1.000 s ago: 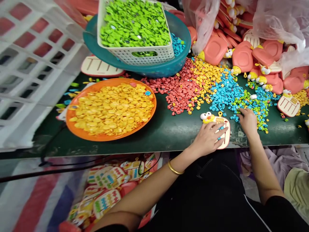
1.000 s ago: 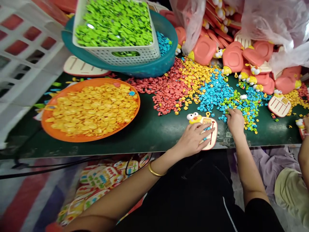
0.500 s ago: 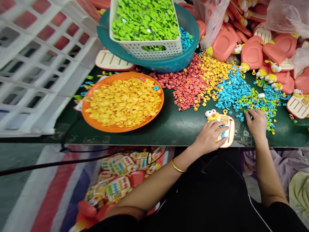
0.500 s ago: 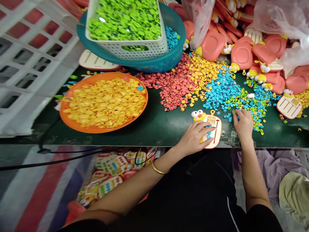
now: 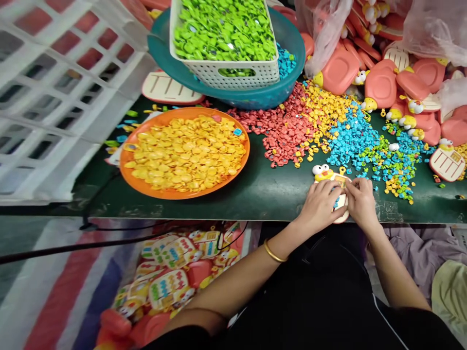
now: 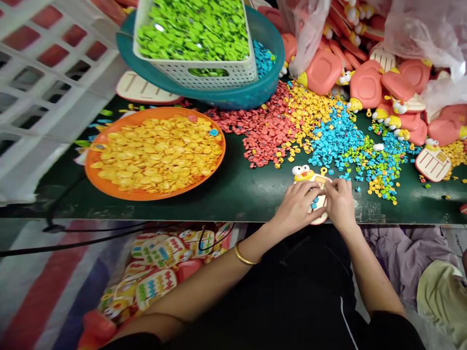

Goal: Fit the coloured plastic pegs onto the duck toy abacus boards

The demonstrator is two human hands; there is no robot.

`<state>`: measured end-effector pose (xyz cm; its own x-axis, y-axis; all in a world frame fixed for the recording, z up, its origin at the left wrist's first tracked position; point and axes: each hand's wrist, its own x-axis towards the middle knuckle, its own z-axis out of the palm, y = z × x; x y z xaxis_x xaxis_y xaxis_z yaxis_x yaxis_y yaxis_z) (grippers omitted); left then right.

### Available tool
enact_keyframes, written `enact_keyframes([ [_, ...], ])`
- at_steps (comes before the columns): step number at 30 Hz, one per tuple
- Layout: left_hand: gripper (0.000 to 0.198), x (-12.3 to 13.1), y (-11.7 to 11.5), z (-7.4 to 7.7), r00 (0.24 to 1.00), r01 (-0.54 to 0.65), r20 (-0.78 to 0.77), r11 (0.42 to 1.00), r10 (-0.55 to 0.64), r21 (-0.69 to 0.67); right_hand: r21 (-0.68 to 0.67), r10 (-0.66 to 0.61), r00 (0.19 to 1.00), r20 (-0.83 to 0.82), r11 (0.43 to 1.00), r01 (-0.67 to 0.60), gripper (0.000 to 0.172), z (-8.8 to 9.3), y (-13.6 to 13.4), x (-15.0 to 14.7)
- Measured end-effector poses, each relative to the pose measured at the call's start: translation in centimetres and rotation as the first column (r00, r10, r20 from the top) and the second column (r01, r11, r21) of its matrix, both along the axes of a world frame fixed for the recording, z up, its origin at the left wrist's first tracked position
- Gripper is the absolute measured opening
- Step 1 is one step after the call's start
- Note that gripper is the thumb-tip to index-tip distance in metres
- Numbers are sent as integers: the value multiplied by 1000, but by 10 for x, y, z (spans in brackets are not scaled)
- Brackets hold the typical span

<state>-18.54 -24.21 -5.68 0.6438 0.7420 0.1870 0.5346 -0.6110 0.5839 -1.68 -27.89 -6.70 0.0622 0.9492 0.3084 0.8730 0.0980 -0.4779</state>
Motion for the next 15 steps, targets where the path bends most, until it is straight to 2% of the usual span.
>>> enact_keyframes([
  [2, 50, 4, 0, 3, 1000, -29, -10, 1000, 29, 7, 38, -24, 999, -27, 999, 25, 28, 3, 4, 18],
  [4, 53, 6, 1, 4, 1000, -1, -30, 999, 2, 42, 82, -105, 994, -31, 991, 107, 27, 5, 18, 41],
  [6, 45, 6, 1, 3, 998, 40, -47, 996, -37, 76, 46, -142, 990, -17, 989, 142, 25, 4, 37, 63],
  [8, 33, 5, 0, 0, 999, 44, -32, 995, -41, 90, -42, -104, 994, -12, 994, 104, 24, 5, 51, 75],
  [11, 25, 2, -2, -5, 999, 40, 16, 995, -42, 89, -56, -91, 993, -76, 995, 87, 24, 12, 55, 69],
  [15, 32, 2, -2, -7, 999, 19, 36, 999, -20, 39, -105, -13, 972, -235, 994, -12, 21, 18, 34, 30],
])
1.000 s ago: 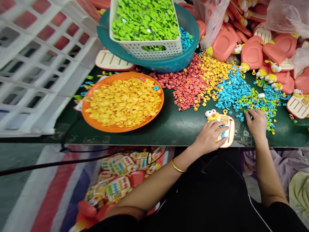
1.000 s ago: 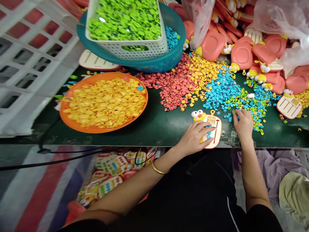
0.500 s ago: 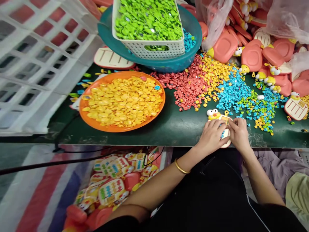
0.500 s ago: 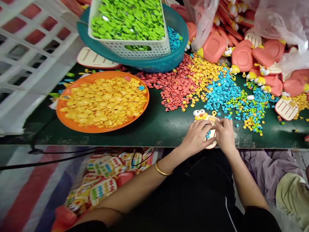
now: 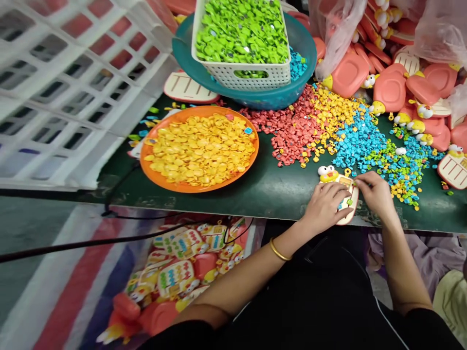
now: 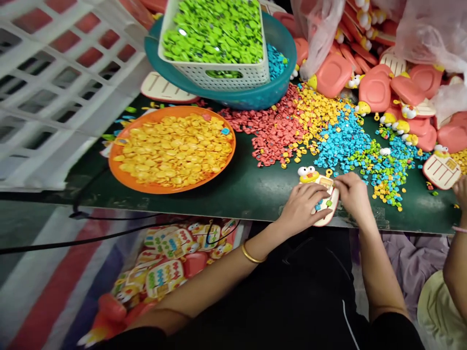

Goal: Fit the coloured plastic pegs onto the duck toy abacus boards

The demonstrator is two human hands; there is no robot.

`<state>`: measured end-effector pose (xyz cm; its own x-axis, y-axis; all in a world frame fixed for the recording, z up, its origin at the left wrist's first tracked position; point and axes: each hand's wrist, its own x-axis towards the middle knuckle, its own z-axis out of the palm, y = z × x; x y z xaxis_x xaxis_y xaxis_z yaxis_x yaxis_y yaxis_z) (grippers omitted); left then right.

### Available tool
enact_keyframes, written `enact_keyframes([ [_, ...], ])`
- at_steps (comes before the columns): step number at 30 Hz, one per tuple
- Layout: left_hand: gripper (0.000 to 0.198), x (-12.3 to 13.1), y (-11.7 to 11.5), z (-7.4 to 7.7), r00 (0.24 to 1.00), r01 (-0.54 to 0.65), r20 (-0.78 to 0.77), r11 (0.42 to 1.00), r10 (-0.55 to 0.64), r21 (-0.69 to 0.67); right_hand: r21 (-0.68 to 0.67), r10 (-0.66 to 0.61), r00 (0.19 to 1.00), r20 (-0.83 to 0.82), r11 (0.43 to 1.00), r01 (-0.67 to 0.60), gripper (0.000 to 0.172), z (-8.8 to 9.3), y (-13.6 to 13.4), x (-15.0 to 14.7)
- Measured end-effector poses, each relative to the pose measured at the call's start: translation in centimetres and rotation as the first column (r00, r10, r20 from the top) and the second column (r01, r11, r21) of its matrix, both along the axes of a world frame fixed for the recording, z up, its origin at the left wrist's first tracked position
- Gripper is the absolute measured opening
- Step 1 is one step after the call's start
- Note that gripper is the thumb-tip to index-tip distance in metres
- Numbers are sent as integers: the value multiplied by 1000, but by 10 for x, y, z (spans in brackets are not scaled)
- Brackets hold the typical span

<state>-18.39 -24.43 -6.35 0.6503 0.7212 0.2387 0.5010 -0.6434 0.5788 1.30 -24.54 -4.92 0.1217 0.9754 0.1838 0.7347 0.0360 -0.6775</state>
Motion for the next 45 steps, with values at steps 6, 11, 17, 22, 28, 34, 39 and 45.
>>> enact_keyframes([
  [6, 60, 4, 3, 6, 996, -76, -46, 996, 75, -40, 51, -97, 995, 8, 994, 97, 20, -9, -20, -28],
  [11, 75, 6, 4, 10, 990, -58, -126, 998, 58, 9, -24, 35, 975, 219, 999, -30, 25, -5, -23, -19],
  [17, 66, -1, -1, 10, 981, -48, -188, 999, 51, 21, 74, -24, 965, 262, 997, 5, 32, -12, -32, -30],
  [22, 76, -5, -4, 9, 981, -53, -185, 998, 56, 20, 122, -176, 977, 121, 979, 162, 32, -29, -32, -44],
  [28, 76, -4, -4, 11, 980, -55, -193, 998, 55, 4, 131, -167, 964, 209, 981, 142, 33, -23, -41, -44],
  [34, 62, -9, -8, 12, 973, -52, -224, 999, 53, 11, 130, -18, 958, 285, 991, -20, 34, -9, -47, -8],
  [39, 56, -28, -18, 8, 968, -81, -234, 996, 87, 39, 170, -284, 922, 264, 954, 246, 55, -30, -39, 6],
  [45, 55, -43, -24, 4, 966, -105, -232, 993, 113, 47, 54, -117, 965, 233, 993, 107, 69, -45, -27, -28],
])
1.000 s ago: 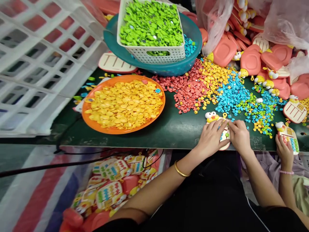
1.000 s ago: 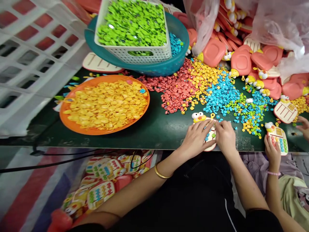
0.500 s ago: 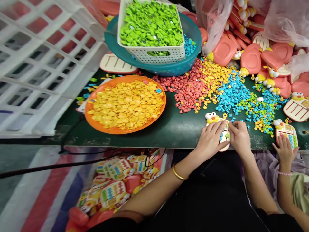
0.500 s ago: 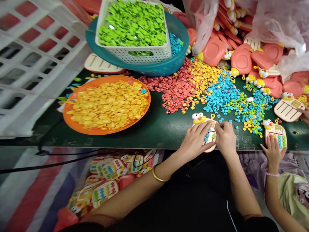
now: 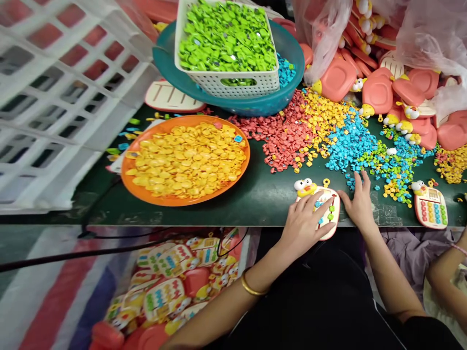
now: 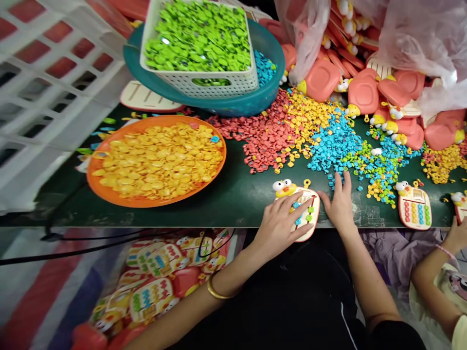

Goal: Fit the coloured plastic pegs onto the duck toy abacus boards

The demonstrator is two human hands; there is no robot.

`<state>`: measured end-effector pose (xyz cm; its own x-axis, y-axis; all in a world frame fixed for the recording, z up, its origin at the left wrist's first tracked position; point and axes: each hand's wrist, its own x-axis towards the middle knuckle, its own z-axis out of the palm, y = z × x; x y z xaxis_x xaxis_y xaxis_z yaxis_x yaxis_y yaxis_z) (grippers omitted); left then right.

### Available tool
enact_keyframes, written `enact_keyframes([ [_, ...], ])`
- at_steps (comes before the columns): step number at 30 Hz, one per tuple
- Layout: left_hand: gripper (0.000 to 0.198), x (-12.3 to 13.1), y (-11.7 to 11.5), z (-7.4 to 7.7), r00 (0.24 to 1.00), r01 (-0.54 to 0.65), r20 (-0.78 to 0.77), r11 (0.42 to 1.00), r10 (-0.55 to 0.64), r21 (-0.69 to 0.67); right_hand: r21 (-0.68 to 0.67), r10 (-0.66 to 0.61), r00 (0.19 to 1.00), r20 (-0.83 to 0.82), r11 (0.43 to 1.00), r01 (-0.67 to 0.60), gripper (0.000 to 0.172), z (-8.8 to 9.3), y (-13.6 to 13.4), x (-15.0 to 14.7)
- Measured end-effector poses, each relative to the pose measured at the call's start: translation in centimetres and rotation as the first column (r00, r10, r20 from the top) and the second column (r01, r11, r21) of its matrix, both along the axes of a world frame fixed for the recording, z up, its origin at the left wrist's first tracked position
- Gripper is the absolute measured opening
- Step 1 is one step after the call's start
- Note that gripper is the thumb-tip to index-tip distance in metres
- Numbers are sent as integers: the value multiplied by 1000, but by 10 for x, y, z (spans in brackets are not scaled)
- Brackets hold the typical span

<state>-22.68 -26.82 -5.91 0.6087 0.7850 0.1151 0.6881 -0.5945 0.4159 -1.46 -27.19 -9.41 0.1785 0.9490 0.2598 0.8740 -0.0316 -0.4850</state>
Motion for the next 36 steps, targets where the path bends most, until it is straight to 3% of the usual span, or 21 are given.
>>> enact_keyframes([
  [4, 53, 1, 1, -1, 1000, 0, 2, 1000, 0, -1, -50, 144, 984, 105, 989, -140, 63, 1, 51, -16],
  [8, 53, 1, 2, 0, 1000, -5, -1, 1000, 5, 4, -52, 276, 942, 193, 961, -271, 60, 12, 107, -13],
  [9, 53, 1, 2, 0, 1000, -6, -1, 1000, 6, 9, -24, 256, 945, 204, 966, -256, 61, 16, 115, -8],
  [11, 52, 2, 2, 0, 1000, -9, 4, 1000, 9, 20, 52, 98, 975, 198, 993, -110, 60, 20, 119, 8],
  [13, 51, 4, 2, 0, 1000, -18, 10, 999, 18, 28, 94, -121, 979, 163, 990, 107, 56, 19, 111, 29],
  [15, 52, 7, 4, 0, 1000, -27, 13, 999, 26, 26, 75, -213, 964, 159, 976, 204, 53, 14, 95, 49],
  [19, 52, 20, 10, 1, 1000, -22, 12, 1000, 22, 8, 2, -52, 980, 191, 999, 52, 47, 6, 58, 67],
  [23, 55, 32, 12, 4, 1000, -30, 3, 1000, 30, 6, 39, 69, 995, 77, 997, -72, 41, 20, 30, 73],
  [26, 60, 38, 10, 6, 999, -36, -14, 999, 36, 18, 203, -61, 998, -33, 977, 66, 36, 34, 13, 76],
  [28, 61, 40, 10, 8, 999, -27, -37, 999, 28, 27, 236, -156, 985, -67, 957, 168, 32, 37, 3, 73],
  [32, 51, 43, 12, 9, 999, 5, -53, 1000, -4, 31, 79, -123, 991, -42, 989, 126, 25, 27, -6, 52],
  [36, 42, 43, 12, 7, 1000, 31, 4, 999, -31, 27, 4, -129, 992, 1, 992, 129, 24, 18, 3, 43],
])
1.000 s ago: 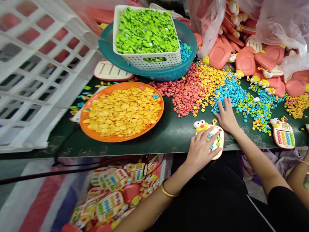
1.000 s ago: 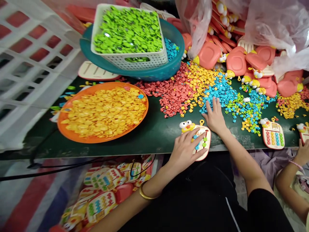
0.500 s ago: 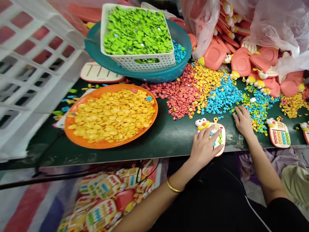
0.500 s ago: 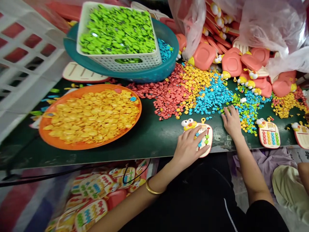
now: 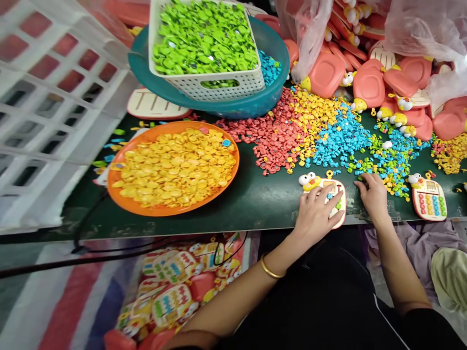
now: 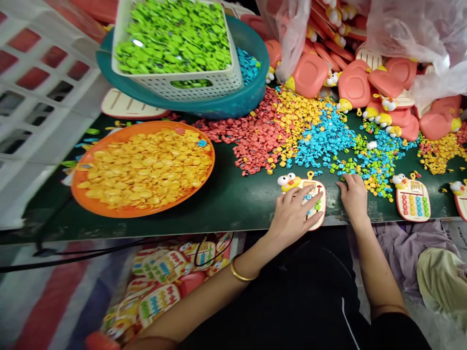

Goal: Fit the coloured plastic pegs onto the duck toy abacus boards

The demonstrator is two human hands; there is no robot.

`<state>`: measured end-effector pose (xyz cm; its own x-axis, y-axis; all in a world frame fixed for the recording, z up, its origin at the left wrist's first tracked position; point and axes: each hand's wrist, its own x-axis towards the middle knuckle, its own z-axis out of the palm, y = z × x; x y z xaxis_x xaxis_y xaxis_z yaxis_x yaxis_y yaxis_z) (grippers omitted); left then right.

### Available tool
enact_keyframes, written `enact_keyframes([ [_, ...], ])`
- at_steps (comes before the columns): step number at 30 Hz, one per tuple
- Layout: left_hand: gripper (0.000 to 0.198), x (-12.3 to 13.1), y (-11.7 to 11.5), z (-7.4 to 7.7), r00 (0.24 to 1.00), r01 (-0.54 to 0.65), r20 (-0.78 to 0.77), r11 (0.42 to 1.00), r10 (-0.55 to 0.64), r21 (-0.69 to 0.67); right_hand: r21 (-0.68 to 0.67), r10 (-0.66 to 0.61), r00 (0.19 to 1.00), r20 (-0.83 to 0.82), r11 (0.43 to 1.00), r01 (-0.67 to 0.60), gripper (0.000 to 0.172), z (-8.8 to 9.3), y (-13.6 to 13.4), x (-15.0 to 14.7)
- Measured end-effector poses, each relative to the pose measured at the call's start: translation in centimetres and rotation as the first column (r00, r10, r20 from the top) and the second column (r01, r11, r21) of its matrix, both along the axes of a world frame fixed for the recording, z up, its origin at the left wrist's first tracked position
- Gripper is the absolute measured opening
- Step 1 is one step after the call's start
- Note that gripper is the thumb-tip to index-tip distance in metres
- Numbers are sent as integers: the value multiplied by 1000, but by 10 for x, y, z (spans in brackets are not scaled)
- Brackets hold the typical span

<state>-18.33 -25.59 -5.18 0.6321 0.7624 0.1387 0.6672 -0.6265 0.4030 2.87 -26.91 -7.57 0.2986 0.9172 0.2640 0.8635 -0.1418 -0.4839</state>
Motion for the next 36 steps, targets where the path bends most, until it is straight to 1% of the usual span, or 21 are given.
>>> enact_keyframes([
  [2, 38, -1, -1, -2, 998, 15, 54, 1000, -15, -1, -36, 5, 1000, 7, 999, -4, 24, 4, 4, 2],
  [4, 32, -3, -3, -4, 993, 12, 114, 1000, -12, -1, -48, 48, 998, -32, 998, -50, 25, 11, 5, 1],
  [6, 29, -4, -3, -5, 987, 0, 163, 1000, 3, -15, -31, 127, 982, -138, 991, -133, 26, 18, 5, -8],
  [8, 33, -4, -3, -6, 983, -1, 186, 999, 8, -41, -5, 181, 949, -259, 982, -189, 25, 20, 5, -23],
  [10, 42, -4, -1, -5, 982, -8, 186, 998, 21, -70, 14, 154, 922, -354, 987, -159, 24, 16, 8, -41],
  [12, 51, -3, 0, -4, 983, -32, 176, 995, 49, -94, 33, 70, 903, -425, 998, -61, 22, 8, 10, -56],
  [14, 59, -2, 1, -4, 983, -53, 167, 993, 70, -103, 61, 5, 886, -464, 998, 27, 21, 3, 10, -63],
  [16, 67, -1, 1, -3, 984, -62, 161, 993, 78, -100, 84, 5, 890, -457, 996, 37, 21, 3, 7, -62],
  [17, 72, -1, 1, -3, 985, -64, 155, 993, 78, -96, 81, 39, 901, -433, 997, -4, 22, 5, 6, -58],
  [19, 80, 0, 1, -2, 990, -56, 125, 995, 65, -81, 51, 135, 923, -361, 991, -125, 26, 12, 7, -48],
  [20, 80, 0, 1, -2, 993, -46, 103, 996, 53, -73, 38, 154, 937, -313, 988, -149, 26, 15, 9, -42],
  [21, 79, 1, 2, -2, 996, -36, 80, 997, 41, -65, 32, 135, 956, -261, 991, -131, 27, 18, 14, -36],
  [24, 67, 1, 2, -1, 999, -17, 43, 998, 19, -60, 49, -56, 992, -110, 997, 62, 28, 18, 33, -24],
  [25, 62, 1, 2, -2, 999, -15, 47, 998, 18, -66, 43, -95, 993, -77, 994, 98, 28, 15, 38, -23],
  [26, 59, 1, 2, -2, 998, -13, 55, 997, 17, -73, 29, -103, 993, -63, 994, 105, 28, 13, 41, -23],
  [28, 53, 0, 2, -2, 997, -6, 78, 996, 13, -89, 9, -97, 987, -127, 995, 99, 28, 9, 41, -24],
  [30, 53, -1, 2, -3, 995, 5, 102, 994, 6, -105, -14, -84, 951, -297, 996, 83, 29, 6, 33, -27],
  [32, 60, -2, 2, -3, 992, 3, 129, 993, 13, -119, -30, -29, 894, -448, 999, 17, 29, 6, 22, -33],
  [33, 65, -2, 3, -3, 990, -7, 141, 992, 25, -124, -21, 5, 879, -476, 1000, -18, 28, 6, 17, -36],
  [34, 70, -2, 3, -3, 988, -19, 149, 992, 38, -127, -2, 38, 882, -469, 999, -44, 27, 6, 12, -41],
  [36, 81, -1, 4, -3, 987, -43, 146, 991, 61, -124, 50, 71, 917, -392, 997, -56, 25, 6, 5, -50],
])
